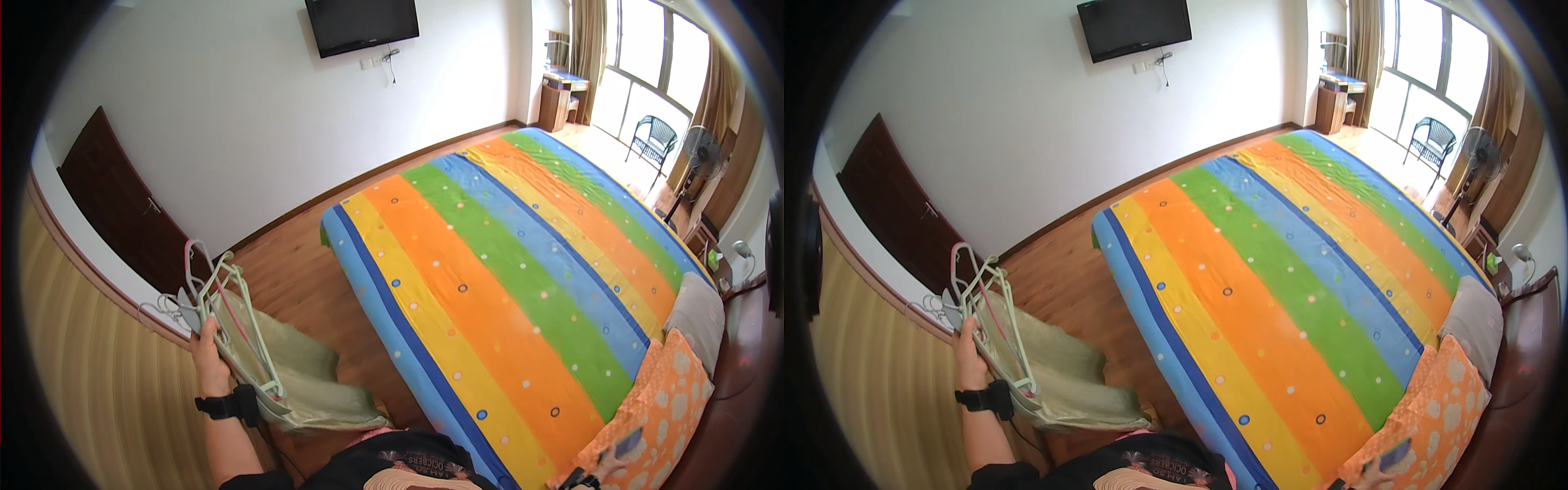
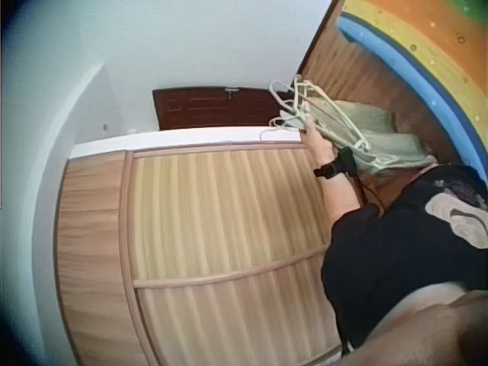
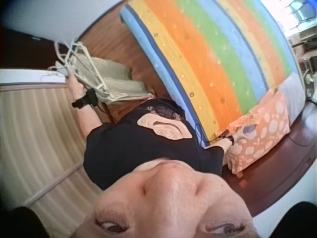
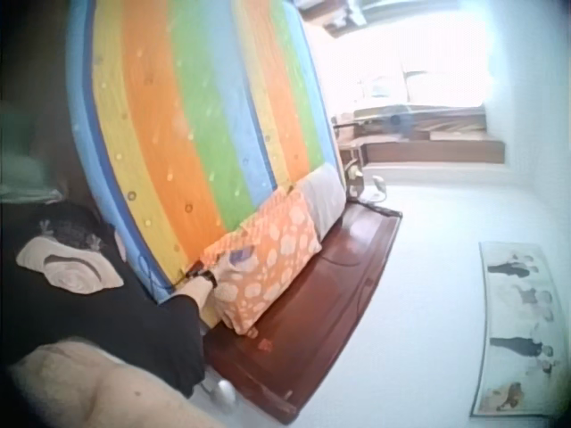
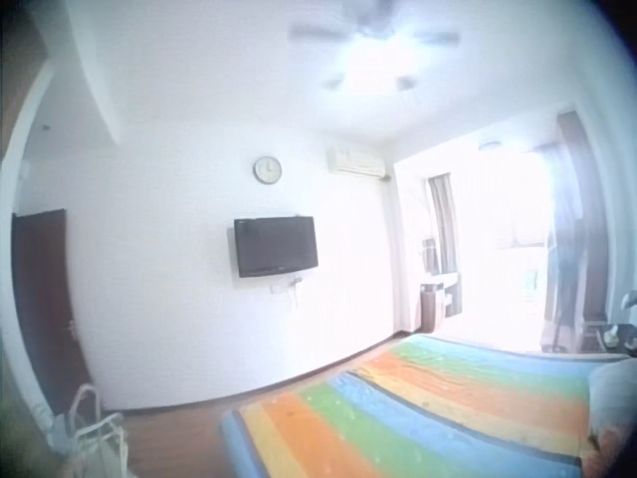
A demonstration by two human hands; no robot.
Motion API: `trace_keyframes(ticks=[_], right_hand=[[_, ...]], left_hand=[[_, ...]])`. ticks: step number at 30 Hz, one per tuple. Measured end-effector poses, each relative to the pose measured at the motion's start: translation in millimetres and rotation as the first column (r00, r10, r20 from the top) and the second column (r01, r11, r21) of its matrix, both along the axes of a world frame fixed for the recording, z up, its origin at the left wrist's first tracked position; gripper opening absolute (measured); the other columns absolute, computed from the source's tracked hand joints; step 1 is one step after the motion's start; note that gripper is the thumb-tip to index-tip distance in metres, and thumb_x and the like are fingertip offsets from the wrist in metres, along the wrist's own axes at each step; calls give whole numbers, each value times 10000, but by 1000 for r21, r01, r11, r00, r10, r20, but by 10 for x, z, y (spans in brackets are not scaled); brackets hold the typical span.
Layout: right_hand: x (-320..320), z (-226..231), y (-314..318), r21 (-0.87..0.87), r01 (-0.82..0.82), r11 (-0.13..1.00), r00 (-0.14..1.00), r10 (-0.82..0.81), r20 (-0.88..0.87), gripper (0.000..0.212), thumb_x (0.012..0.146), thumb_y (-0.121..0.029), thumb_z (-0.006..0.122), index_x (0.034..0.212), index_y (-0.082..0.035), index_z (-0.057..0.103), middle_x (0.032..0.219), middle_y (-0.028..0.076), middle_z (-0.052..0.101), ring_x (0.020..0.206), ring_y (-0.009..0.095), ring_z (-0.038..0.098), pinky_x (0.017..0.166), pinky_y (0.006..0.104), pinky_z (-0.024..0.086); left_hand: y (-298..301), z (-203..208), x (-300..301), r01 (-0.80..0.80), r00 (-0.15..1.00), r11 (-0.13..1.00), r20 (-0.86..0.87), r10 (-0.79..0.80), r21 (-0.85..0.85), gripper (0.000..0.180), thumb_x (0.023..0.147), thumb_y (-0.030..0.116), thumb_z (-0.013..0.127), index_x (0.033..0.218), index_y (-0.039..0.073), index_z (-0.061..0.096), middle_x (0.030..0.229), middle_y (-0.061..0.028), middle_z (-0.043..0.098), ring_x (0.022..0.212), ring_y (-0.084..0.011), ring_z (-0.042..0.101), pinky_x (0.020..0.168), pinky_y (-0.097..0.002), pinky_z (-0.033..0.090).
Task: The person takes jackets from the bed, zips them up, mounts them on clothes hangers, and hangs them inside a wardrobe.
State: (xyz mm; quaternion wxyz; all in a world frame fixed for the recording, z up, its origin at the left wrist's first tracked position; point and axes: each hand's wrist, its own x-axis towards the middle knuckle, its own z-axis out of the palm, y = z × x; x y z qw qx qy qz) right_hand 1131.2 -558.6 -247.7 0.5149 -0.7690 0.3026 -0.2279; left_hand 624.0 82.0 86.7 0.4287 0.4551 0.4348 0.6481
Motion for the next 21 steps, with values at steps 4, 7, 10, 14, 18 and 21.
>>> trace_keyframes(ticks=[4, 7, 10, 14, 18, 21], right_hand=[[-388, -140, 1239, 534, -263, 803, 939, 341, -50, 599, 666, -313, 652, 1160, -126, 368, 780, 82, 547, 544, 235, 554, 433, 371, 440], [-713, -184, 2210, 729, -385, 566, 775, 627, -78, 474, 691, -215, 631, 1090, -136, 388, 678, 48, 472, 416, 185, 460, 335, 311, 363], [-917, -474, 3052, 713, -389, 584, 591, 752, -293, 509, 667, -146, 653, 1107, -109, 401, 688, 77, 471, 438, 194, 468, 358, 319, 384], [-1264, -397, 3848, 736, -472, 485, 296, 874, -386, 339, 703, -162, 700, 951, -144, 470, 553, -4, 409, 408, 115, 388, 349, 244, 293], [-1232, -417, 4556, 739, -526, 422, 129, 898, -421, 200, 716, -151, 671, 777, -161, 481, 541, -31, 414, 387, 80, 358, 343, 216, 261], [-1034, -427, 5133, 708, -641, 296, -37, 910, -414, 229, 722, -154, 653, 903, -143, 513, 612, -9, 459, 446, 94, 404, 381, 214, 293]], left_hand=[[433, -255, -442, 18, 1000, 999, -14, -18, -33, 393, 789, 162, 625, 1124, 0, 497, 964, -55, 557, 831, -163, 533, 732, -304, 453], [703, -135, -471, 23, 997, 1000, 80, -21, -16, 394, 783, 162, 630, 1116, -4, 498, 967, -59, 560, 842, -168, 535, 744, -304, 451], [916, -195, -697, -12, 991, 998, 136, 20, -61, 457, 767, 120, 633, 1161, -31, 457, 1057, -84, 548, 914, -197, 531, 801, -316, 440], [1132, -61, -784, 6, 992, 999, 122, -2, -40, 461, 764, 88, 628, 1172, -30, 448, 1081, -89, 543, 943, -191, 524, 813, -311, 430], [1423, 91, -924, -10, 991, 995, 131, 23, -94, 383, 781, 90, 623, 1127, -15, 497, 1008, -63, 576, 869, -160, 546, 776, -289, 441], [1601, 125, -1056, -45, 988, 995, 140, 58, -94, 336, 786, 116, 631, 1075, -23, 532, 951, -49, 588, 818, -135, 555, 737, -276, 455]])
